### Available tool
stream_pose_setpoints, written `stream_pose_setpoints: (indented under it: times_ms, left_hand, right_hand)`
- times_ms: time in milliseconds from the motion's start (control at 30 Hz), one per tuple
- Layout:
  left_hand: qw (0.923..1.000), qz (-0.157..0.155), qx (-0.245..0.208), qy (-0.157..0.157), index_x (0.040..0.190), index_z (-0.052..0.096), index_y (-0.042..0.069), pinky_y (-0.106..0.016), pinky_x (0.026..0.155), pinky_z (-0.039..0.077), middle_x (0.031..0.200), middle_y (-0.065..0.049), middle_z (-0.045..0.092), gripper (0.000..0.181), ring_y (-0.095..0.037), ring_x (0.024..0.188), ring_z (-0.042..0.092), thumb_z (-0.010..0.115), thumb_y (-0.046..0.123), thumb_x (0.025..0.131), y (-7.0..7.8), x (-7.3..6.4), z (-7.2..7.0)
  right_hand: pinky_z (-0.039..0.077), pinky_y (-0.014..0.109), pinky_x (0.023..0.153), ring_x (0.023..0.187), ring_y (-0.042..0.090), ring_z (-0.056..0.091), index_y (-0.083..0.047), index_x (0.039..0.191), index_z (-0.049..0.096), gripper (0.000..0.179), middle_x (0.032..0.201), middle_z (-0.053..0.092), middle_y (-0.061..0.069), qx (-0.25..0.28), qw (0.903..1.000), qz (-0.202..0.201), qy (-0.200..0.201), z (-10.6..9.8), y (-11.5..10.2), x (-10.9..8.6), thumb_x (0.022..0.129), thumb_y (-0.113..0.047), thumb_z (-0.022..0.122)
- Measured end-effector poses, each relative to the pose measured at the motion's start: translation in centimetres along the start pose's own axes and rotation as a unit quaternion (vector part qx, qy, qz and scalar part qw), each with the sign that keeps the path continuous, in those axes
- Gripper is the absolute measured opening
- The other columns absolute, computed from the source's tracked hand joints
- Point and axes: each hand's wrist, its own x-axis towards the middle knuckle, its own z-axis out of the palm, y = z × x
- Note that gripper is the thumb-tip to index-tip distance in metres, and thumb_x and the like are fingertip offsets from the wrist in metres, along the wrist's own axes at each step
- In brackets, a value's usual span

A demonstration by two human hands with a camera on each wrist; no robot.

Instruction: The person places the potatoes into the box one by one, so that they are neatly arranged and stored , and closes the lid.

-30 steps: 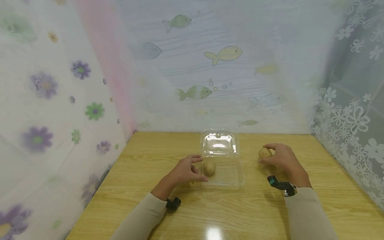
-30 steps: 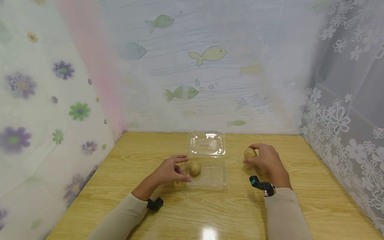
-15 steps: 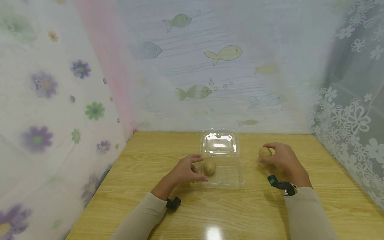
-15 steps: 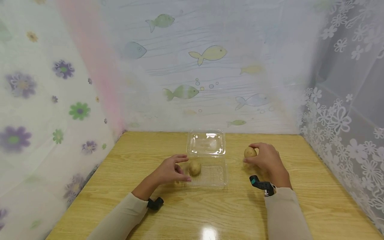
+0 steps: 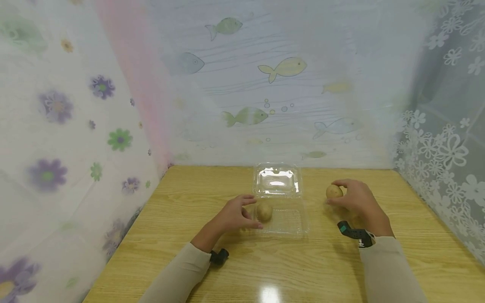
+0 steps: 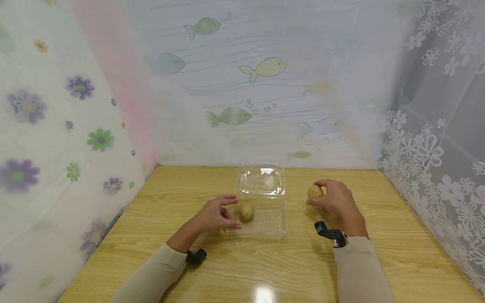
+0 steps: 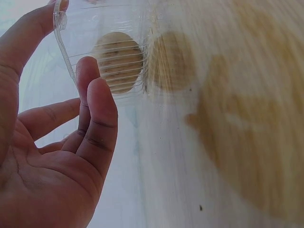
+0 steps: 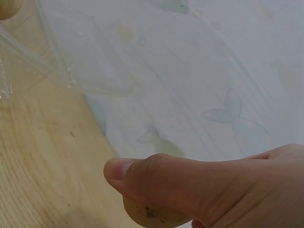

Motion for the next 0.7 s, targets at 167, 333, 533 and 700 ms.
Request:
stream_pose_setpoints:
  times_ms: [167, 333, 533, 700]
  left_hand:
    - [1.0, -0.001, 0.002, 0.0, 0.154, 0.051, 0.014, -0.031, 0.069, 0.06, 0.159, 0.0, 0.047, 0.095, -0.011, 0.078, 0.071, 0.096, 0.039, 0.074, 0.02, 0.0, -0.01]
    - [1.0, 0.0, 0.006, 0.0, 0.154, 0.051, 0.013, -0.03, 0.069, 0.06, 0.16, 0.002, 0.045, 0.095, -0.01, 0.079, 0.072, 0.095, 0.04, 0.074, -0.04, 0.03, 0.01]
    - [1.0, 0.002, 0.008, -0.001, 0.153, 0.051, 0.011, -0.03, 0.069, 0.06, 0.161, 0.001, 0.045, 0.095, -0.01, 0.078, 0.071, 0.095, 0.04, 0.074, 0.02, 0.02, 0.02]
    - [1.0, 0.004, 0.008, -0.002, 0.153, 0.051, 0.01, -0.029, 0.069, 0.06, 0.161, 0.0, 0.045, 0.095, -0.01, 0.077, 0.071, 0.095, 0.039, 0.075, 0.1, 0.0, 0.02]
  right_hand:
    - [0.051, 0.066, 0.095, 0.129, 0.054, 0.052, -0.003, 0.148, 0.055, 0.081, 0.146, 0.055, 0.028, 0.007, 1.0, 0.0, -0.001, -0.14, -0.05, -0.07, 0.086, -0.046, 0.084]
    - [0.051, 0.066, 0.094, 0.127, 0.054, 0.053, -0.003, 0.147, 0.056, 0.081, 0.145, 0.056, 0.028, 0.002, 1.0, -0.004, 0.005, -0.13, -0.07, 0.01, 0.085, -0.047, 0.085]
    - [0.047, 0.069, 0.099, 0.131, 0.055, 0.049, -0.002, 0.146, 0.057, 0.08, 0.146, 0.055, 0.029, -0.012, 0.9999, -0.007, 0.005, -0.21, -0.18, 0.15, 0.085, -0.046, 0.085]
    - [0.047, 0.07, 0.097, 0.128, 0.056, 0.051, -0.001, 0.144, 0.059, 0.079, 0.144, 0.056, 0.03, -0.029, 0.9994, -0.016, 0.01, -0.37, -0.36, 0.22, 0.084, -0.046, 0.085]
